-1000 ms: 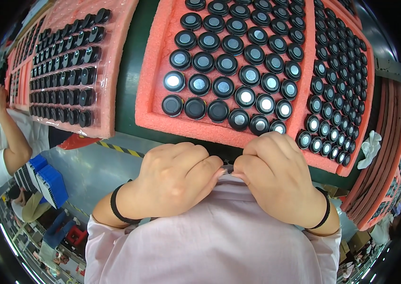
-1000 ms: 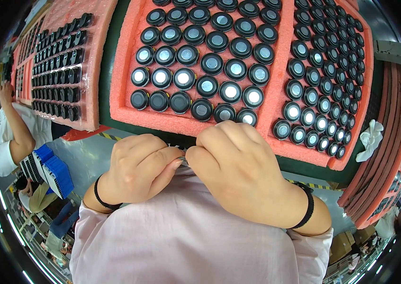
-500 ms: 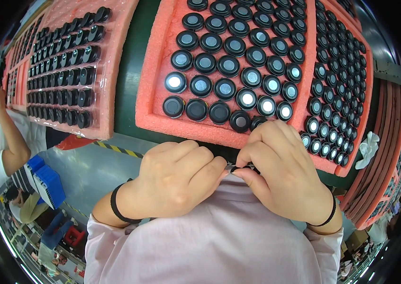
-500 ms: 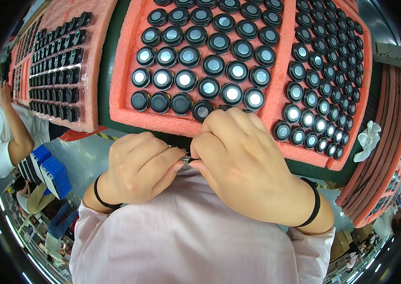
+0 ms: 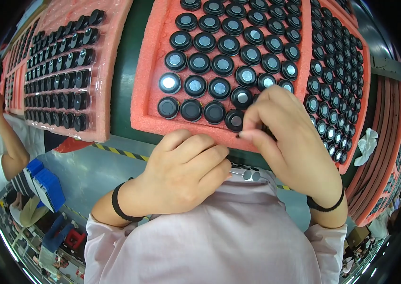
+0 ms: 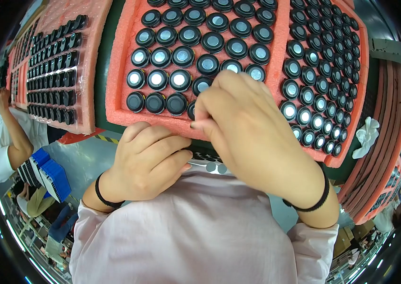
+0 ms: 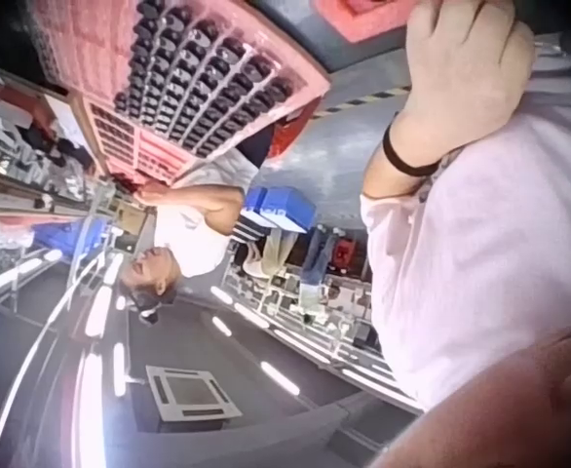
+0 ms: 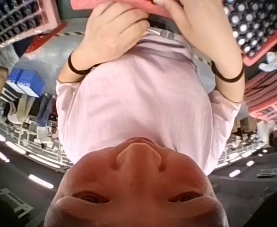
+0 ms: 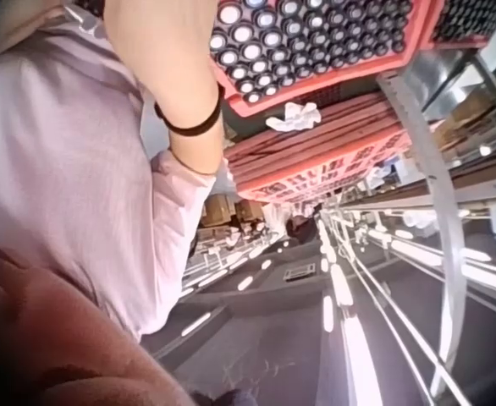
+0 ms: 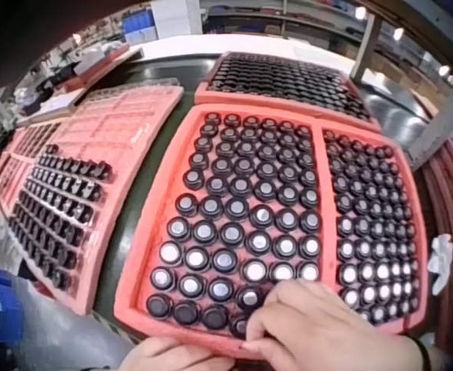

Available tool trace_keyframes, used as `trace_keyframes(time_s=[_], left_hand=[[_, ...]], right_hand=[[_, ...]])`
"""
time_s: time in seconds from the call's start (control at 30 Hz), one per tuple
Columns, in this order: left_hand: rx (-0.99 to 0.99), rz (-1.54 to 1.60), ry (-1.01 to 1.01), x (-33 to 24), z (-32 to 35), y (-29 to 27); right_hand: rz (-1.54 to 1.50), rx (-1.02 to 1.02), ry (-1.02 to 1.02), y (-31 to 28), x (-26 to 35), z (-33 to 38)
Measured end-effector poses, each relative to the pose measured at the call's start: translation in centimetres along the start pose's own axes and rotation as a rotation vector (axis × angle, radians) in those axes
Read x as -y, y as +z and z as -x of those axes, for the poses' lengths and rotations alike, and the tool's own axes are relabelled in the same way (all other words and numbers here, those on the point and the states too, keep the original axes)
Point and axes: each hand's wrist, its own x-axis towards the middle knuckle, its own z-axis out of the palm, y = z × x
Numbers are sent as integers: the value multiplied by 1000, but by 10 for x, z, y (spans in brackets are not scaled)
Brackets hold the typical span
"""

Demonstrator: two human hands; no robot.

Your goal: The person peels small circular stickers from a sheet and applies them one at a time to the center of round black components arranged in a foam tray.

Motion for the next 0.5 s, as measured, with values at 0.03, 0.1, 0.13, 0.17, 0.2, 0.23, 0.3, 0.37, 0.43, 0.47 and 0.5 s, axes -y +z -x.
trace_keyframes(time_s=[0.03, 0.1, 0.13, 0.17, 0.2, 0.23, 0.3, 0.37, 0.43, 0.47, 0.5], left_hand=[[1, 4, 4, 0, -1, 3], [-13, -30, 12, 1, -2, 7], [-20, -47, 13, 2, -2, 9], [-19, -44, 14, 2, -3, 10], [-22, -60, 19, 2, -3, 12], [-26, -77, 23, 2, -3, 13], [-28, -92, 28, 2, -3, 14], [-13, -93, 22, 2, -3, 13], [-5, -93, 18, 2, -3, 13], [-7, -91, 17, 2, -3, 13], [-10, -90, 16, 2, -3, 14]], right_hand=[[2, -2, 5, 2, -3, -2], [28, -17, 32, 7, -8, -6], [40, -22, 44, 9, -9, -7], [40, -21, 47, 9, -10, -7], [42, -22, 46, 10, -10, -8], [44, -22, 45, 10, -10, -8], [44, -22, 45, 11, -11, -8], [74, -30, 27, 13, -12, -9], [89, -34, 18, 14, -12, -9], [95, -34, 17, 14, -12, -9], [102, -34, 15, 14, -12, -9]])
